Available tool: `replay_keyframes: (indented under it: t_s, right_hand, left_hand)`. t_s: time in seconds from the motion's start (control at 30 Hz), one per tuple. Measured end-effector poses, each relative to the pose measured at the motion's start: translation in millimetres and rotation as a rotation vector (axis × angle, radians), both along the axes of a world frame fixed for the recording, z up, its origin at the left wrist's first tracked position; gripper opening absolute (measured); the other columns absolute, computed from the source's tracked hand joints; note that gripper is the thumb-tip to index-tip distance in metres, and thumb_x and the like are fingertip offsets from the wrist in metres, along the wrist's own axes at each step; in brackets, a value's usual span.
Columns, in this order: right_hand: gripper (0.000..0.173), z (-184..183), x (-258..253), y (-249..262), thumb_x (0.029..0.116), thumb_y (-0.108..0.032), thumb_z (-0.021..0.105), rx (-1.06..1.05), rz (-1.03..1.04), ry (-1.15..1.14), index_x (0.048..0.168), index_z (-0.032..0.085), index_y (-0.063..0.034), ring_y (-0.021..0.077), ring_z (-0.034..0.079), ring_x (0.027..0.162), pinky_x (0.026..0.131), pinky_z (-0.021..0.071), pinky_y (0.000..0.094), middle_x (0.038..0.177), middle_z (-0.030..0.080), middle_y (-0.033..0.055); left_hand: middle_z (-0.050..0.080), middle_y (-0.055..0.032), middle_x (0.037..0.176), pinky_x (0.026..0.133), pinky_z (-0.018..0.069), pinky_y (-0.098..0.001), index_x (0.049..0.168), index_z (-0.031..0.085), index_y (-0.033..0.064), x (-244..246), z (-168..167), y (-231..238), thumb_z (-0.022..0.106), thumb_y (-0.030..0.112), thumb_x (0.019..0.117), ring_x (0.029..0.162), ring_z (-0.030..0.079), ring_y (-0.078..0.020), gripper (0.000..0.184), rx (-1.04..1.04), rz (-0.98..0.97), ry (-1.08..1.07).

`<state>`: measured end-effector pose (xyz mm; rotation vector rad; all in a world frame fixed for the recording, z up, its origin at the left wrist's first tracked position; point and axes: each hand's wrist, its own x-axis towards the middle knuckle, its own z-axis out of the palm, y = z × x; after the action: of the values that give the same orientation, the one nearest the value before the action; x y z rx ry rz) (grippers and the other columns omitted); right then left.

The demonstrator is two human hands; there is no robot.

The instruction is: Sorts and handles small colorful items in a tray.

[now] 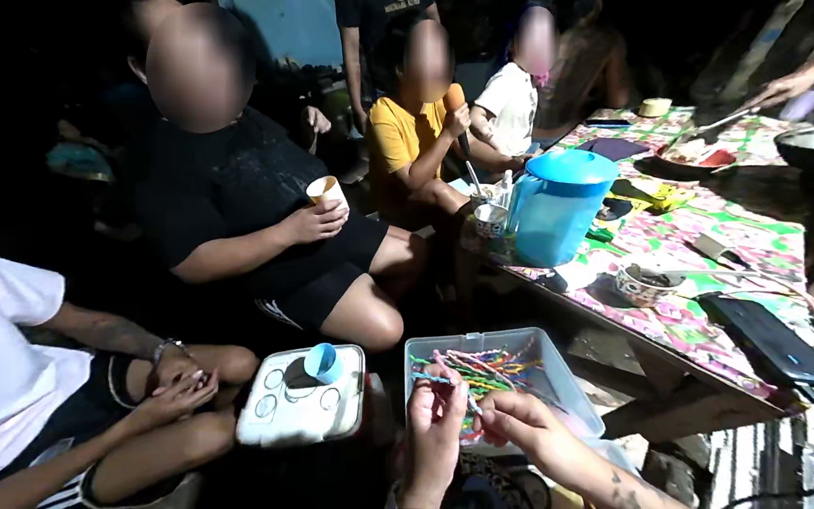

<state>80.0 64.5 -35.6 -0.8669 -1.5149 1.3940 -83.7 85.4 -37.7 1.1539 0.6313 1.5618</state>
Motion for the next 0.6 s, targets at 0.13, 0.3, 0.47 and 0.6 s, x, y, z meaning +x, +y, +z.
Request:
replay_keyframes:
  t_s: [0.13, 0.3, 0.47, 0.6]
  right_hand:
    - [0.028, 11.4, -3.8, 6.1, 0.1033, -0.012, 0.047, -0.201, 0.092, 0.11, 0.1, 0.074, -0.0101, 0.0012, 0.066, 0.081, 0.076, 0.0558, 0.0234, 0.094, 0.074, -0.0071]
    - [0.026, 26.8, -16.4, 4.9, 0.1005, -0.015, 0.047, -0.403, 0.223, 0.307, 0.093, 0.072, -0.018, -0.0011, 0.063, 0.071, 0.066, 0.0526, 0.0182, 0.087, 0.073, -0.0082]
    - [0.024, 23.8, -27.2, -2.4, 0.1028, -0.014, 0.047, -0.351, 0.256, 0.272, 0.103, 0.071, -0.0117, 0.0013, 0.066, 0.078, 0.071, 0.0546, 0.0213, 0.095, 0.074, -0.0059]
    - [0.017, 24.8, -33.3, -15.6, 0.1011, -0.007, 0.056, -0.169, 0.168, 0.102, 0.103, 0.072, -0.0017, 0.0016, 0.068, 0.082, 0.079, 0.0577, 0.0244, 0.091, 0.073, -0.0043]
  left_hand:
    - [0.069, 0.0072, 0.093, 0.071, 0.0573, -0.0208, 0.109, 0.063, 0.0198, -6.1, 13.0, 0.4, 0.067, 0.01, 0.0936, 0.079, 0.066, -0.0027, 0.019, -0.018, 0.013, -0.075]
    - [0.072, 0.007, 0.088, 0.068, 0.0593, -0.0223, 0.099, 0.073, 0.0279, -22.7, 28.0, -12.2, 0.074, 0.036, 0.0913, 0.077, 0.069, -0.0045, 0.012, -0.056, 0.071, -0.167]
    - [0.072, 0.0096, 0.091, 0.07, 0.0591, -0.0205, 0.104, 0.062, 0.018, -30.4, 39.5, -24.0, 0.066, -0.001, 0.0906, 0.077, 0.068, -0.0011, 0.024, -0.105, 0.15, -0.062]
    - [0.068, 0.0084, 0.089, 0.065, 0.0569, -0.0184, 0.092, 0.061, 0.0166, -37.9, 28.3, -34.2, 0.064, -0.004, 0.0896, 0.074, 0.065, 0.0005, 0.021, -0.087, 0.049, 0.112]
